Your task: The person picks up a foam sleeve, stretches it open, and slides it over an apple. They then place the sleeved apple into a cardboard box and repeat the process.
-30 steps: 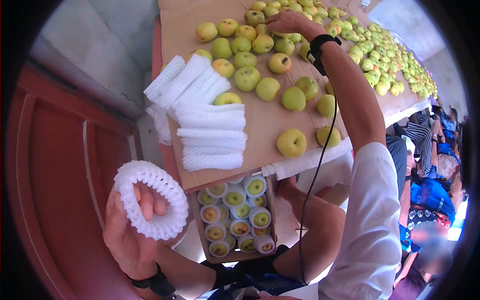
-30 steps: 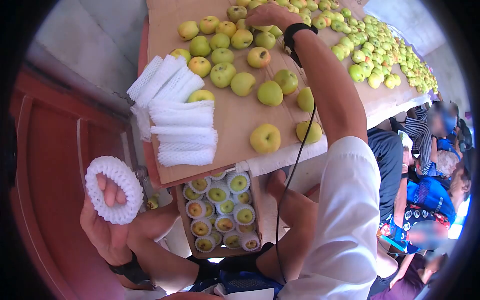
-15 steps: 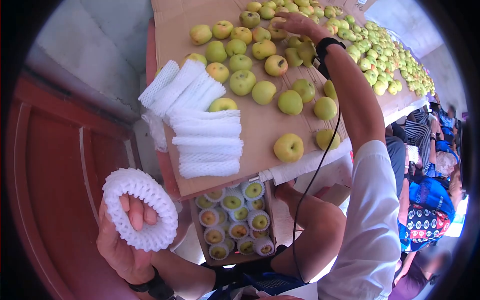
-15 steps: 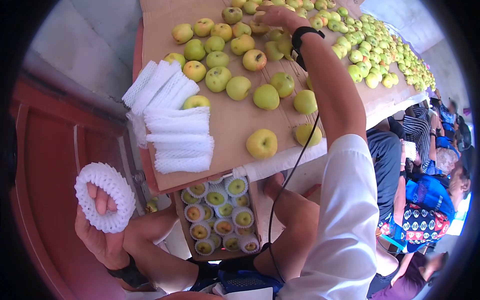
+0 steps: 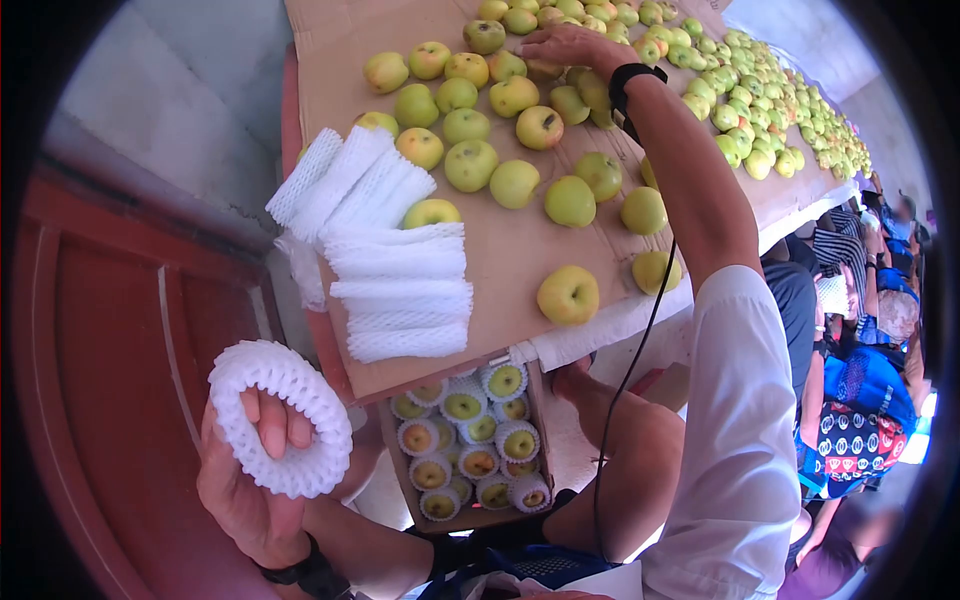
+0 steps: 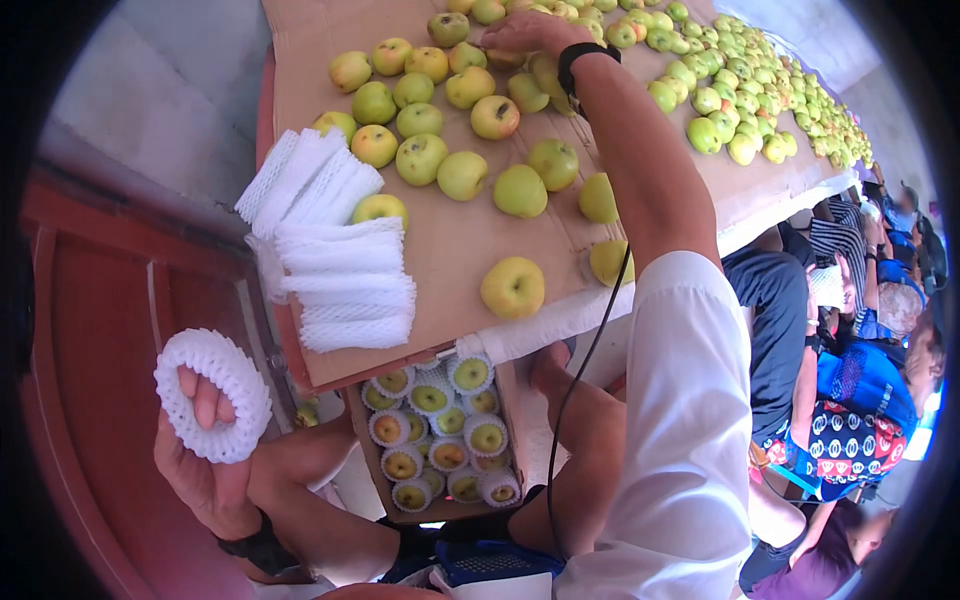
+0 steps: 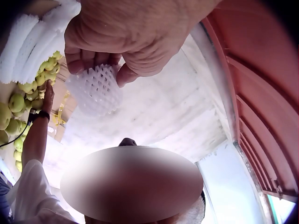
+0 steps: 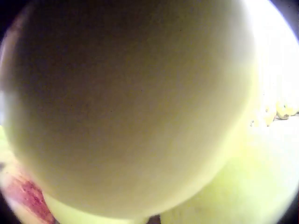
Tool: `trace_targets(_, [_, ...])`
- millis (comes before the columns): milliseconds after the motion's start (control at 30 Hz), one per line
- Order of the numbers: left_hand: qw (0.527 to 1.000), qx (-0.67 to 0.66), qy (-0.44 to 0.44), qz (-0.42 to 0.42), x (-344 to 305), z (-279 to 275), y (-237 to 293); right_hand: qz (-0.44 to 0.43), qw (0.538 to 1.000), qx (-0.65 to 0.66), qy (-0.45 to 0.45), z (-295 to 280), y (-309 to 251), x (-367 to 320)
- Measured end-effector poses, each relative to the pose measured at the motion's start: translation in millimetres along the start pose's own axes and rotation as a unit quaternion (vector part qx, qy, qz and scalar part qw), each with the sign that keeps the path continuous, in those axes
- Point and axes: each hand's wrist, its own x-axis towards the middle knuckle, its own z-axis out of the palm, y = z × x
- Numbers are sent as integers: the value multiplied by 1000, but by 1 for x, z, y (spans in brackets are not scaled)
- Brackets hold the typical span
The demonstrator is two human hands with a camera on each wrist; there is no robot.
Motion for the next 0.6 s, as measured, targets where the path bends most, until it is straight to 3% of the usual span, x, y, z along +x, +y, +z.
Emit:
trace_targets(167, [1000,6,6,-3,1,5,0,-23,994,-69,-78,-7,1,0])
trace_targets(467, [1000,9,-8,12,-2,7,2,-255,926,-270,-68,-5,20,-46])
trace_targets(533, [1000,6,-11,9,-3,7,2,-192,952,-221,-92,-15,4,-73])
trace_targets(600, [1000,2,-15,5,-3,8,2,-265,912,-302,-88,-6,25,-72])
